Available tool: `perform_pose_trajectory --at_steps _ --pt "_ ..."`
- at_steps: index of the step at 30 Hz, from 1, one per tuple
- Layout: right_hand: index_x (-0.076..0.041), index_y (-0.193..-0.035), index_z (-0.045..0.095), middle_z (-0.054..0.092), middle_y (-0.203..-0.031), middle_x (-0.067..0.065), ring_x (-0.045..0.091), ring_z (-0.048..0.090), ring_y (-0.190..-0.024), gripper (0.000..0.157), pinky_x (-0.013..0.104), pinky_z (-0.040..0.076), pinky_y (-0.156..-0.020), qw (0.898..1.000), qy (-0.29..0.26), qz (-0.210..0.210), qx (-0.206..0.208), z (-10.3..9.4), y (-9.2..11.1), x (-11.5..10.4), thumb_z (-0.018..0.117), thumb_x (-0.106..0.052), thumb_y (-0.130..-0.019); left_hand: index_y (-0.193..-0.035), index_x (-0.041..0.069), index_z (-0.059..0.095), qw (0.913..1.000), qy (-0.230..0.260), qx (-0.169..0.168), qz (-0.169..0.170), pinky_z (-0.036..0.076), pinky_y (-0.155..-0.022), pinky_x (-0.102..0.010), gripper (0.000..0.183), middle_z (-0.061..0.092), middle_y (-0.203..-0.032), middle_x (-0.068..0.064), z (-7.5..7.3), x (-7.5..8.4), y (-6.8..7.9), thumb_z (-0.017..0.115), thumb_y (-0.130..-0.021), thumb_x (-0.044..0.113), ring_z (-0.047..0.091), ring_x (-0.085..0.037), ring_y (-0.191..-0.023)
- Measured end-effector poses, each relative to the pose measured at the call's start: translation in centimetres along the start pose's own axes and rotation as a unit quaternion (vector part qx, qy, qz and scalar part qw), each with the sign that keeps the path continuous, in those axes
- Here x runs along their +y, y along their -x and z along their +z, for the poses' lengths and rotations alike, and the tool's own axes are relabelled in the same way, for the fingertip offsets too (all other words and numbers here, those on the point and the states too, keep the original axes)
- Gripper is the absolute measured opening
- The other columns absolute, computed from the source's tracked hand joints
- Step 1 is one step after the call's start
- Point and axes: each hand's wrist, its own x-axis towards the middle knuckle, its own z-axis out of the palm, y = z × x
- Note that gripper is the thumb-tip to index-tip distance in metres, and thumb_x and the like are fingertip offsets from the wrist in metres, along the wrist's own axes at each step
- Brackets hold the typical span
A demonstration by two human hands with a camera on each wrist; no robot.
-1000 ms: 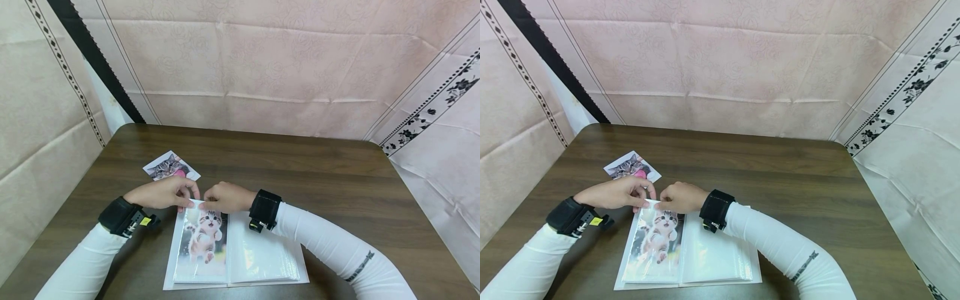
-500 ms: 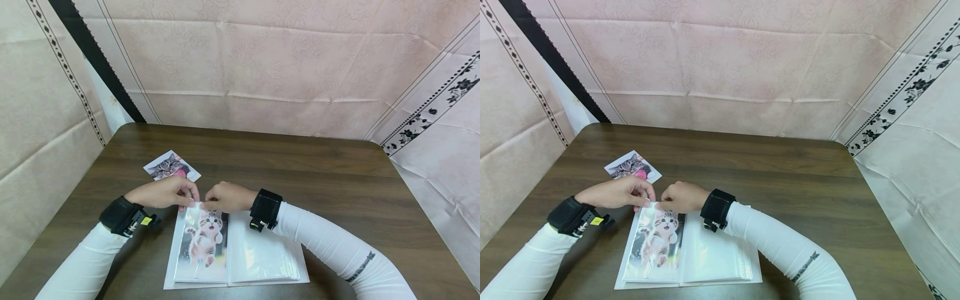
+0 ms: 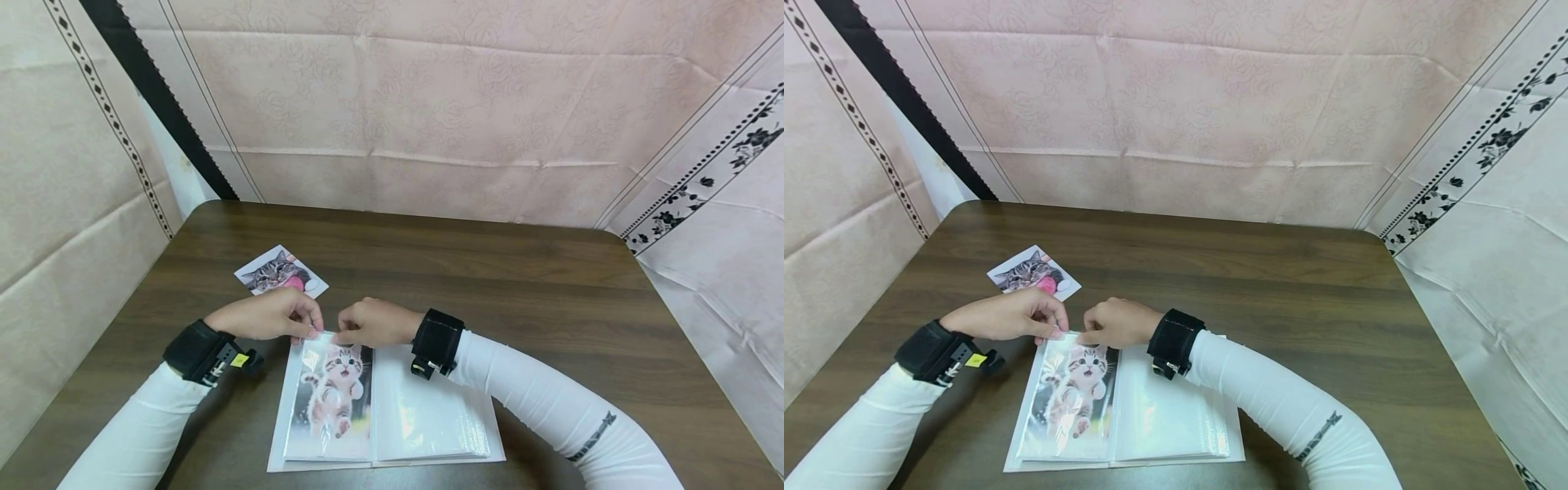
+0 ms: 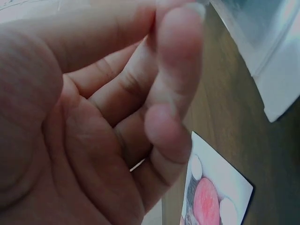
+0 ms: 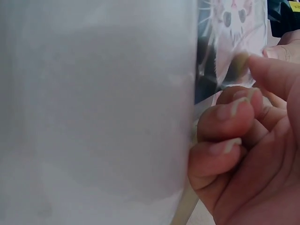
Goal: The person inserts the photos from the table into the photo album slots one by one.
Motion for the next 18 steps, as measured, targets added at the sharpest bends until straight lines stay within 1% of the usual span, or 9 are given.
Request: perform_pose_trajectory --at_steps 3,10,15,18 --pt "-0.017 -0.084 0.059 0.048 -0.062 -0.006 0.006 0.046 -0.055 0.016 0.019 0.034 -0.053 1.0 0.001 0.006 0.0 0.0 0.0 0.0 0.061 -0.03 -0.093 -0.096 0.019 0.066 1.0 0.004 -0.003 0.0 0.051 -0.063 -0.033 0.01 0.063 -0.077 0.0 0.1 -0.3 -0.1 0.063 -0.092 0.027 0.059 -0.022 -0.069" --pt "-0.017 -0.091 0.058 0.051 -0.065 -0.003 0.007 0.046 -0.056 0.012 0.019 0.034 -0.053 1.0 0.005 0.006 0.001 -0.1 0.5 0.2 0.061 -0.029 -0.093 -0.101 0.013 0.064 0.9998 0.013 0.01 -0.005 0.051 -0.068 -0.036 0.014 0.062 -0.081 -0.005 0.1 -0.8 -0.1 0.062 -0.093 0.024 0.059 -0.024 -0.073" --pt "-0.018 -0.089 0.06 0.054 -0.066 -0.004 0.007 0.048 -0.057 0.012 0.019 0.036 -0.054 1.0 0.028 0.007 0.004 -0.3 1.3 0.5 0.062 -0.029 -0.093 -0.102 0.01 0.064 0.9995 0.02 0.019 -0.012 0.053 -0.072 -0.038 0.016 0.063 -0.088 -0.007 0.0 -1.1 -0.1 0.06 -0.094 0.023 0.06 -0.024 -0.077" --pt "-0.018 -0.087 0.062 0.055 -0.066 -0.006 0.006 0.048 -0.058 0.012 0.019 0.036 -0.055 0.999 0.04 0.007 0.007 -0.4 1.8 0.6 0.063 -0.029 -0.092 -0.102 0.008 0.063 0.999 0.026 0.032 -0.018 0.054 -0.073 -0.037 0.017 0.062 -0.09 -0.01 -0.1 -1.6 -0.2 0.058 -0.095 0.022 0.062 -0.024 -0.078"
